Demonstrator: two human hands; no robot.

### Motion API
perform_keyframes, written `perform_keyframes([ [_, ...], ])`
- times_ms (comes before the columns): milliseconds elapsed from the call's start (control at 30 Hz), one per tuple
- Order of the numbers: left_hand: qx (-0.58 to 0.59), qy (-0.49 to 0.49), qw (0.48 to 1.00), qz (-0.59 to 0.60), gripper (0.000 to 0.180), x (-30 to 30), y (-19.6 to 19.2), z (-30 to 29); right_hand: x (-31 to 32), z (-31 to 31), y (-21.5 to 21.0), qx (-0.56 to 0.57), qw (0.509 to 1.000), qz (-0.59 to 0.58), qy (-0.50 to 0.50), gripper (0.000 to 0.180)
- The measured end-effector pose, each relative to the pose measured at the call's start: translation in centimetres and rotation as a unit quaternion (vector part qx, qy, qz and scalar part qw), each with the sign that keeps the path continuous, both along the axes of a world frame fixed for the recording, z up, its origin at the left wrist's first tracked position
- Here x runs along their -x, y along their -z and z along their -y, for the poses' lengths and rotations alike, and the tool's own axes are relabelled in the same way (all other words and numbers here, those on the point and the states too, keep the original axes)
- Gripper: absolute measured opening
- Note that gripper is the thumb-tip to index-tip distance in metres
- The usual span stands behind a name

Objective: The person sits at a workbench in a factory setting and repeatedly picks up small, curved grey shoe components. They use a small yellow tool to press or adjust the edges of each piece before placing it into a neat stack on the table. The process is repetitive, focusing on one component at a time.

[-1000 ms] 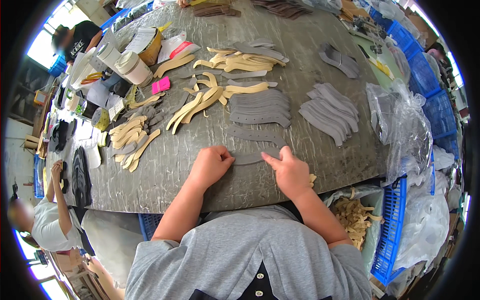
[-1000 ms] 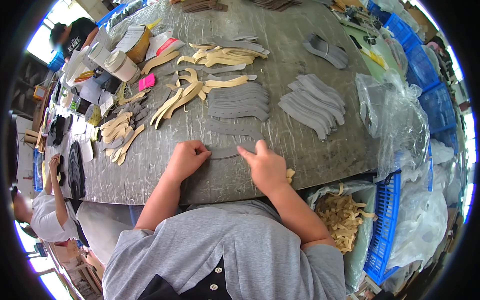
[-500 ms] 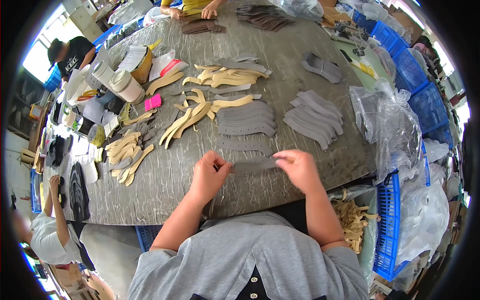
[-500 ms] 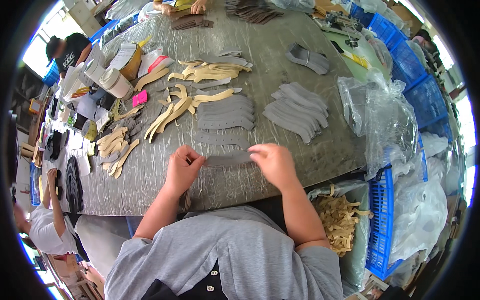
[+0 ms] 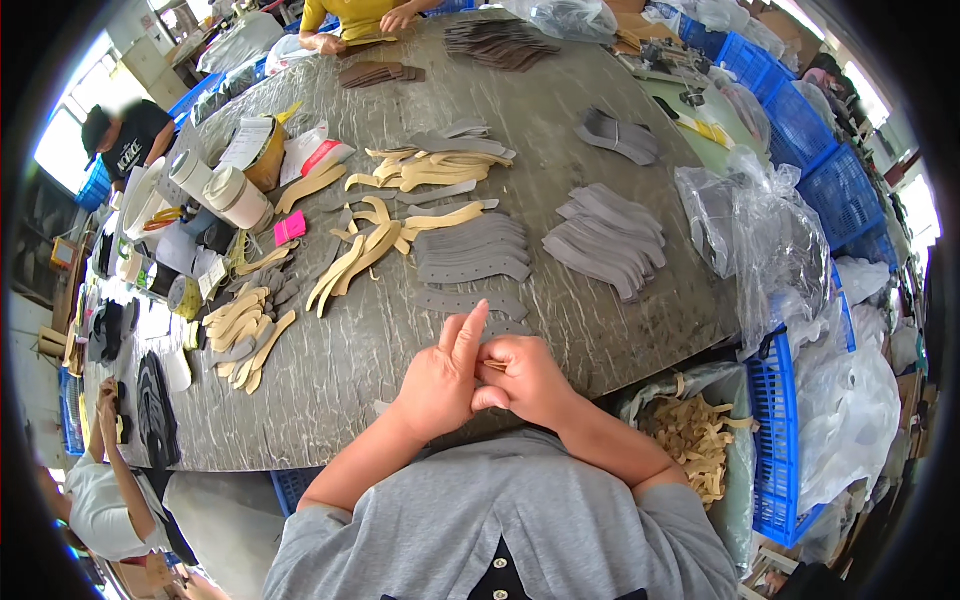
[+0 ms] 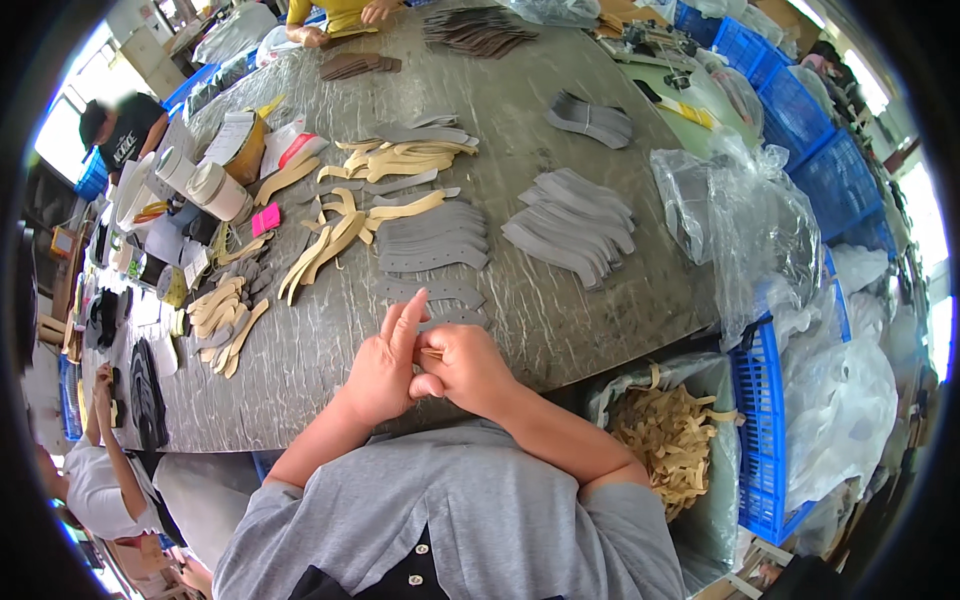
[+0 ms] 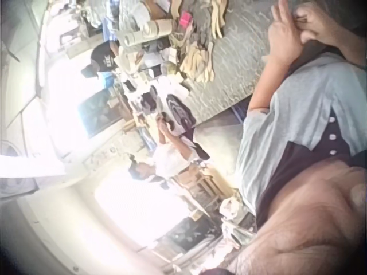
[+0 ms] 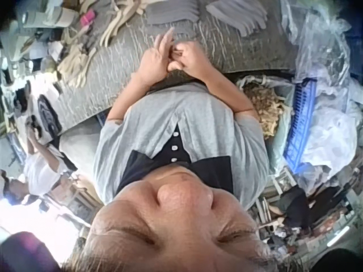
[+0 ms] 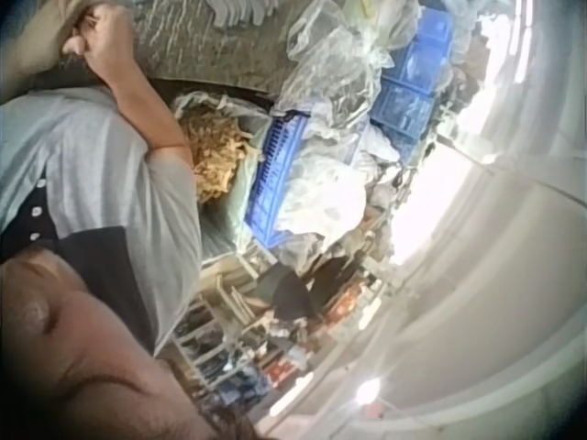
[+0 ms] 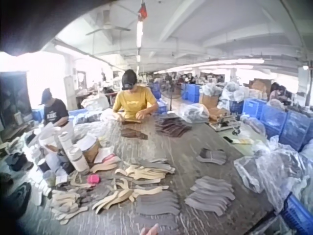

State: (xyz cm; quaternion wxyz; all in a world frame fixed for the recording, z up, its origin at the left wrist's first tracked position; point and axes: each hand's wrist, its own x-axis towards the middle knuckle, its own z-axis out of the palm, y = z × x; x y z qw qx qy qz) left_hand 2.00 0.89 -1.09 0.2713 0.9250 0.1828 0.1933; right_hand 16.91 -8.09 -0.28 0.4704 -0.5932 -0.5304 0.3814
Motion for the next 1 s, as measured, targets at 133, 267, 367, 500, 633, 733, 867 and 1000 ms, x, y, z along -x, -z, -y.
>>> perform_keyframes([
  [133, -0.002, 0.02, 1.0, -0.024, 0.122, 0.4, 0.1, 0.2, -0.2, 0.0, 0.3, 0.044, 0.999, 0.009, -0.024, 0.014],
  [267, 0.05, 0.058, 0.997, -0.008, 0.121, 0.6, 0.6, 0.1, -0.3, 0.1, 1.0, 0.054, 0.992, -0.105, -0.047, 0.012],
  [367, 0.116, 0.078, 0.99, -0.004, 0.118, 0.7, 0.4, 0.0, 0.0, 0.2, 1.4, 0.045, 0.984, -0.165, -0.043, 0.011],
  [500, 0.198, 0.105, 0.974, 0.043, 0.115, 0.7, 0.2, -0.3, 0.0, 0.2, 1.5, 0.088, 0.966, -0.24, -0.049, 0.012],
  [633, 0.285, 0.119, 0.945, 0.104, 0.11, 0.7, 0.9, -0.2, -0.3, 0.2, -0.2, 0.137, 0.964, -0.221, -0.056, 0.009],
  [733, 0.399, 0.091, 0.908, 0.09, 0.103, 1.1, -0.3, -0.4, 0.1, 0.3, 1.6, 0.042, 0.944, -0.316, -0.084, 0.007],
  [867, 0.339, -0.018, 0.939, 0.064, 0.055, 1.6, -0.1, -1.2, -0.8, 0.1, 1.9, 0.019, 0.918, -0.394, -0.035, 0.005],
  [1000, 0.122, -0.002, 0.988, 0.092, 0.04, 0.6, -2.5, -1.0, -0.7, 0.2, 2.0, 0.041, 0.945, -0.325, -0.016, 0.013],
])
